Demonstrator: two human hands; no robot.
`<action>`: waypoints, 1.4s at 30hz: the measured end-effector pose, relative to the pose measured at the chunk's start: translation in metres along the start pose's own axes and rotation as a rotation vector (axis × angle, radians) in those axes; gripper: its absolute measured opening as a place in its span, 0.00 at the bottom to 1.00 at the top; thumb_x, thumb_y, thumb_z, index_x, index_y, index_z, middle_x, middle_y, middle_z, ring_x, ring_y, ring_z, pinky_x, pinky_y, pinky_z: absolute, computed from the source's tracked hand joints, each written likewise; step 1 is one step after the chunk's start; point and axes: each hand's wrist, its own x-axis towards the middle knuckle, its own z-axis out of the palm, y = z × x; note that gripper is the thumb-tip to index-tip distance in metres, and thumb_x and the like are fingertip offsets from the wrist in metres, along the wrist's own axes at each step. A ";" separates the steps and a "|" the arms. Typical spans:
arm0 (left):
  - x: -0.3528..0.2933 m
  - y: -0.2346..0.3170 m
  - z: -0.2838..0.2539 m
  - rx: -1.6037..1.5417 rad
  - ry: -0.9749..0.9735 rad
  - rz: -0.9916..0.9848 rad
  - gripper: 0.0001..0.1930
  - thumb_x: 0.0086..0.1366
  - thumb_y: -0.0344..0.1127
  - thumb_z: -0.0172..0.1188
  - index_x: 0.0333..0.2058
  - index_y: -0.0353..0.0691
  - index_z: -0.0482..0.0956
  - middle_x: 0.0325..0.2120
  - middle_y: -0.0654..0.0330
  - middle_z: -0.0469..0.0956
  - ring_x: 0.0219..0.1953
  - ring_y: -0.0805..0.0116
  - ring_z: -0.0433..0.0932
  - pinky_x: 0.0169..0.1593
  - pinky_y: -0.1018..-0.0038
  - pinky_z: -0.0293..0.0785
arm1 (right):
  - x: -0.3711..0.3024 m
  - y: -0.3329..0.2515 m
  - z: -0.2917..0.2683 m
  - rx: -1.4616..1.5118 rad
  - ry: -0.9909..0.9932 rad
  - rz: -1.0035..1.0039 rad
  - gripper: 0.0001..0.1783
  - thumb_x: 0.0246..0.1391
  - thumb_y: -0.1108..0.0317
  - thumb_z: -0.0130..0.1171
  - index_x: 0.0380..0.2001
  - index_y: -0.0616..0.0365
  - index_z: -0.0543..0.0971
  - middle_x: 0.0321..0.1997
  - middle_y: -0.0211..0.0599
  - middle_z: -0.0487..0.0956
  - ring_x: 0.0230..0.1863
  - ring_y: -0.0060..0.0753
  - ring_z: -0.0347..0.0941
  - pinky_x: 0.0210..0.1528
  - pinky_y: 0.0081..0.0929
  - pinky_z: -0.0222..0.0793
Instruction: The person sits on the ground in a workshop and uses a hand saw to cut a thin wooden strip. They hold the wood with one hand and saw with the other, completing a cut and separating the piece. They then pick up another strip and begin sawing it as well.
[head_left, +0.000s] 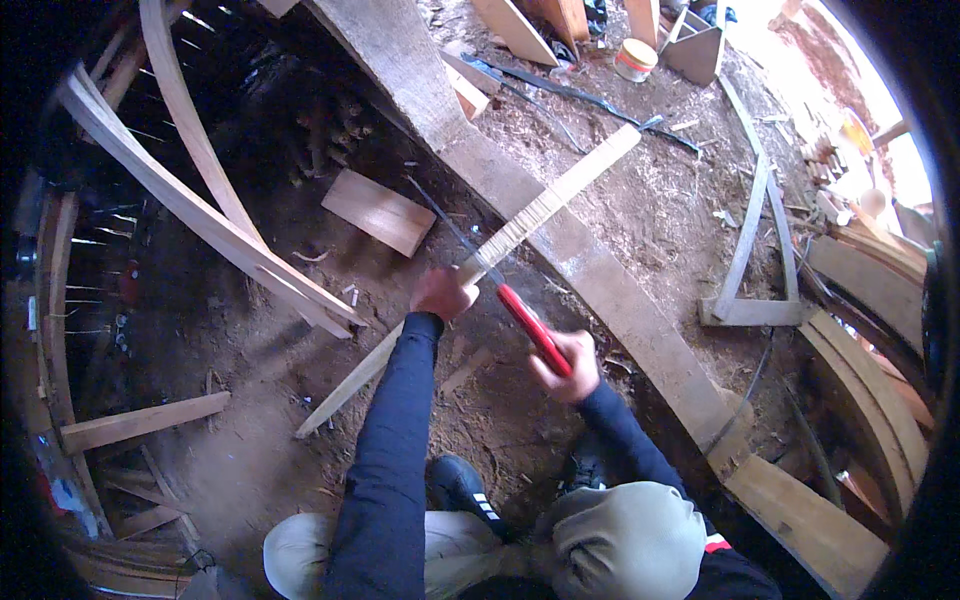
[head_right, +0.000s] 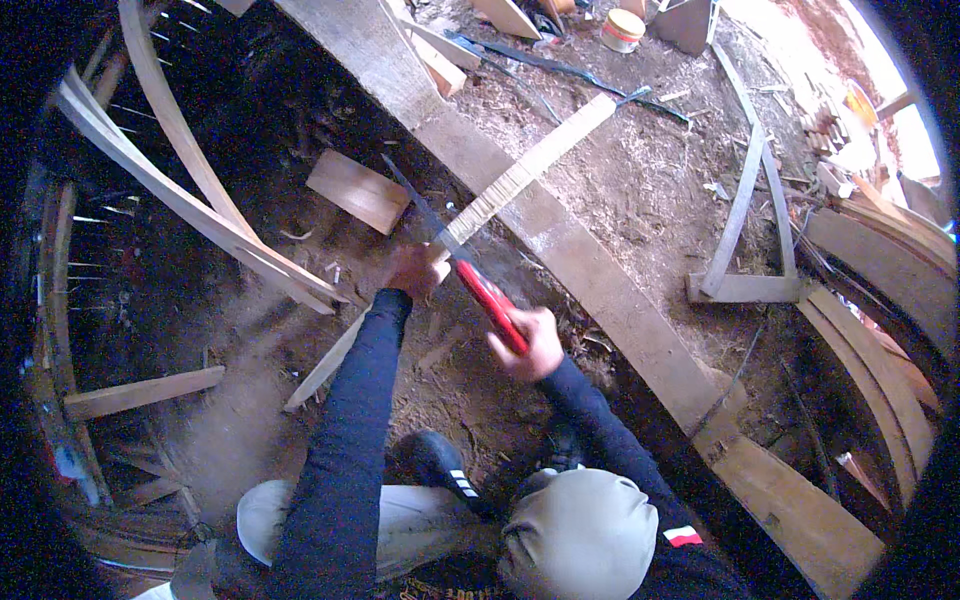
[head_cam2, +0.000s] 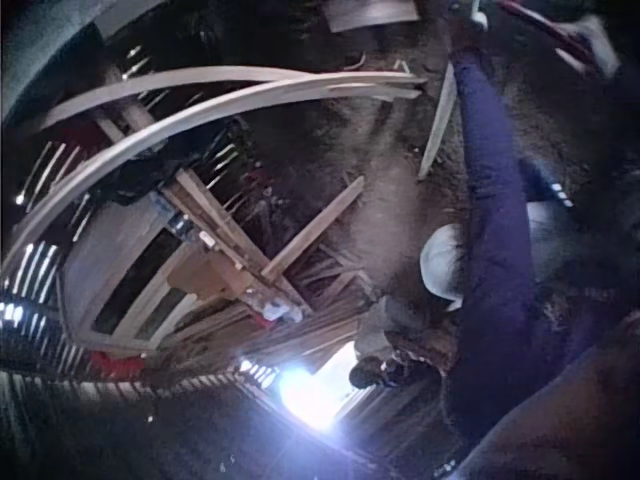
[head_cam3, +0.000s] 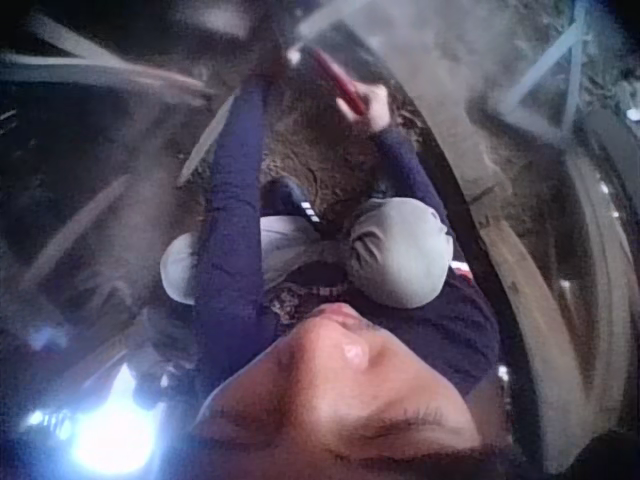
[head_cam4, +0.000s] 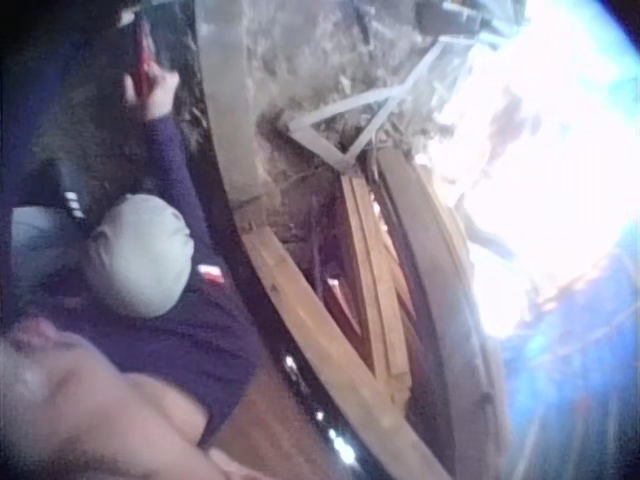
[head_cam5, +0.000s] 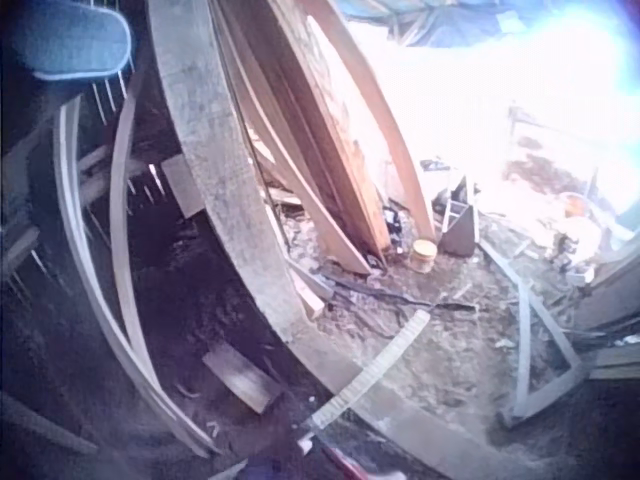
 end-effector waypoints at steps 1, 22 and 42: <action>-0.003 0.006 0.001 0.034 -0.005 -0.048 0.22 0.51 0.52 0.61 0.34 0.37 0.83 0.32 0.42 0.81 0.39 0.44 0.81 0.46 0.55 0.77 | 0.003 0.006 0.007 -0.006 -0.029 0.053 0.11 0.42 0.68 0.65 0.20 0.57 0.71 0.13 0.43 0.65 0.13 0.39 0.65 0.20 0.31 0.62; -0.013 0.038 -0.042 0.022 -0.154 -0.126 0.24 0.53 0.55 0.59 0.41 0.44 0.82 0.40 0.47 0.80 0.45 0.46 0.79 0.49 0.55 0.75 | -0.030 0.007 -0.005 -0.036 -0.127 0.135 0.08 0.38 0.69 0.64 0.21 0.56 0.73 0.13 0.39 0.67 0.14 0.37 0.68 0.22 0.30 0.66; -0.014 0.035 -0.031 -0.092 -0.240 -0.151 0.21 0.50 0.50 0.61 0.40 0.46 0.83 0.40 0.46 0.80 0.44 0.47 0.79 0.50 0.57 0.75 | -0.026 -0.003 0.010 -0.011 -0.022 0.128 0.08 0.39 0.73 0.63 0.27 0.58 0.77 0.15 0.39 0.70 0.15 0.35 0.70 0.24 0.27 0.68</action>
